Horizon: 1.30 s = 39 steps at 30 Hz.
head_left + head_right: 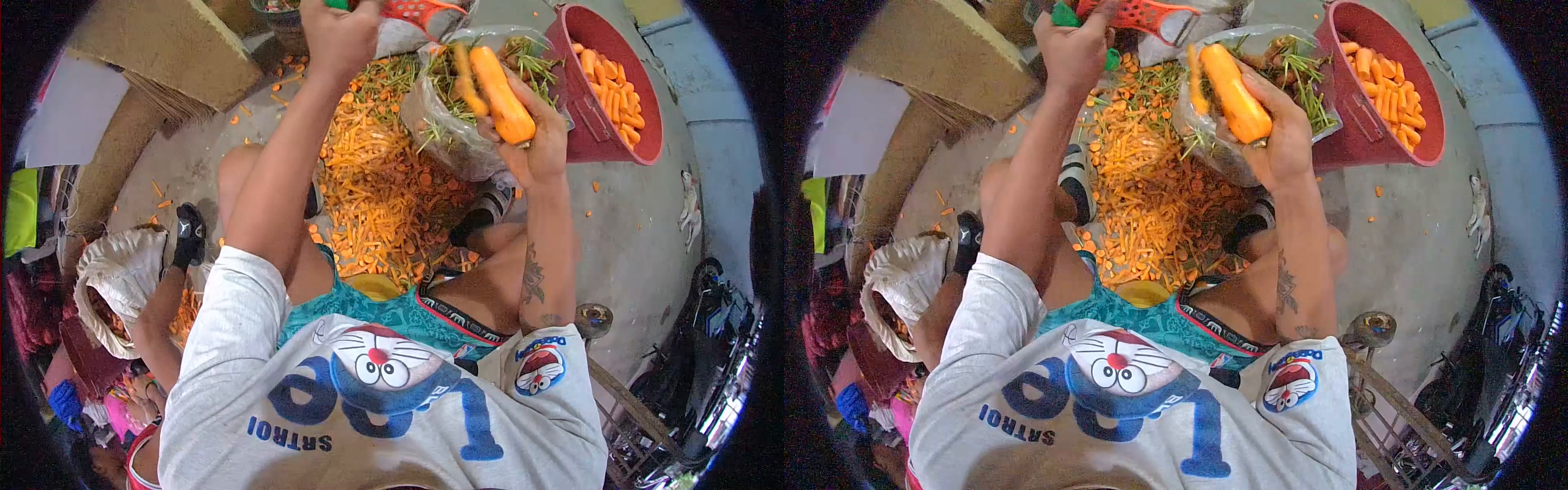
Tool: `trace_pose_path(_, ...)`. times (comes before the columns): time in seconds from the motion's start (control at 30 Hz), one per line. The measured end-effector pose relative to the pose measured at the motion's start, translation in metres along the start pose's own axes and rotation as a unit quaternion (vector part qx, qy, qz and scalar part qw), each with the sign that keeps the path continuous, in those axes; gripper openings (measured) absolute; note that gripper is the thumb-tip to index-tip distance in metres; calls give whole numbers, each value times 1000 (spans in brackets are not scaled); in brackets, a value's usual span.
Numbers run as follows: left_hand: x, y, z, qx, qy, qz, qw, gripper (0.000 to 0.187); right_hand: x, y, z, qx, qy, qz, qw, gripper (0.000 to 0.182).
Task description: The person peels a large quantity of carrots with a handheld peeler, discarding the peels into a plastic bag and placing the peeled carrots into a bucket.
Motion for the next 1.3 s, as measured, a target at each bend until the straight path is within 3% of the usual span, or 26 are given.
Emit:
trace_pose_path(0.07,7,7,-16,44,28,5,999,21,-2,-6,1,0,-7,3,1000,40)
trace_pose_path(0.17,36,45,-20,73,89,33,993,21,-14,-7,-1,-2,11,-67,998,43)
trace_pose_path(0.23,47,42,-40,76,-111,125,983,15,2,-1,7,-47,36,-18,998,39)
trace_pose_path(0.27,36,24,-26,72,-33,71,994,10,0,0,6,-42,35,-19,998,39)
trace_pose_path(0.3,14,10,-19,29,-50,4,998,8,3,0,1,-4,-4,13,1000,39)
trace_pose_path(0.37,-2,-3,-12,50,12,-9,999,8,5,-1,-1,28,-42,47,998,38)
trace_pose_path(0.5,30,31,15,-42,3,36,998,15,-13,-1,0,-6,24,-50,998,41)
trace_pose_path(0.57,44,38,-17,188,-58,68,978,16,-9,4,1,4,52,-69,996,40)
trace_pose_path(0.6,41,26,-20,48,35,83,995,7,5,2,3,-10,63,-27,998,43)
trace_pose_path(0.63,23,11,-24,26,-61,48,997,7,2,1,1,-8,62,-25,998,43)
trace_pose_path(0.7,7,3,-20,80,-33,-8,996,7,5,-1,-5,27,28,21,999,42)
trace_pose_path(0.73,11,8,-6,41,-1,12,999,11,5,-2,-3,22,29,22,999,42)
trace_pose_path(0.8,20,19,7,1,32,29,999,17,-11,0,-5,47,32,-67,996,42)
trace_pose_path(0.9,43,42,-24,154,-47,73,984,18,5,8,7,16,30,-144,989,35)
trace_pose_path(0.93,24,28,-9,19,-61,22,998,23,19,3,6,27,-10,31,999,35)
trace_pose_path(0.97,12,9,-15,31,-15,12,999,8,7,5,3,28,-11,32,999,35)
trace_pose_path(1.07,-9,-2,-27,97,-47,-22,994,9,16,8,0,65,19,46,997,37)
trace_pose_path(1.13,11,18,-38,172,-249,10,953,25,15,5,3,61,5,49,997,39)
trace_pose_path(1.17,13,26,-37,170,-248,9,954,25,14,6,2,65,-12,49,997,41)
trace_pose_path(1.23,51,45,-14,120,-417,177,883,25,7,5,-1,75,-7,45,996,45)
trace_pose_path(1.27,55,49,-6,58,-385,214,896,23,3,4,-3,74,-3,41,996,44)
trace_pose_path(1.3,57,53,-8,55,-386,212,896,23,2,2,-5,72,0,40,997,43)
Point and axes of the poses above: each hand's wrist, its own y-axis away from the middle knuckle, its own x-axis out of the palm, z = x × y, the point moved 9 cm from there along -y, towards the middle knuckle, and after that the axes turned 6 degrees about -x, right-handed, at the moved point
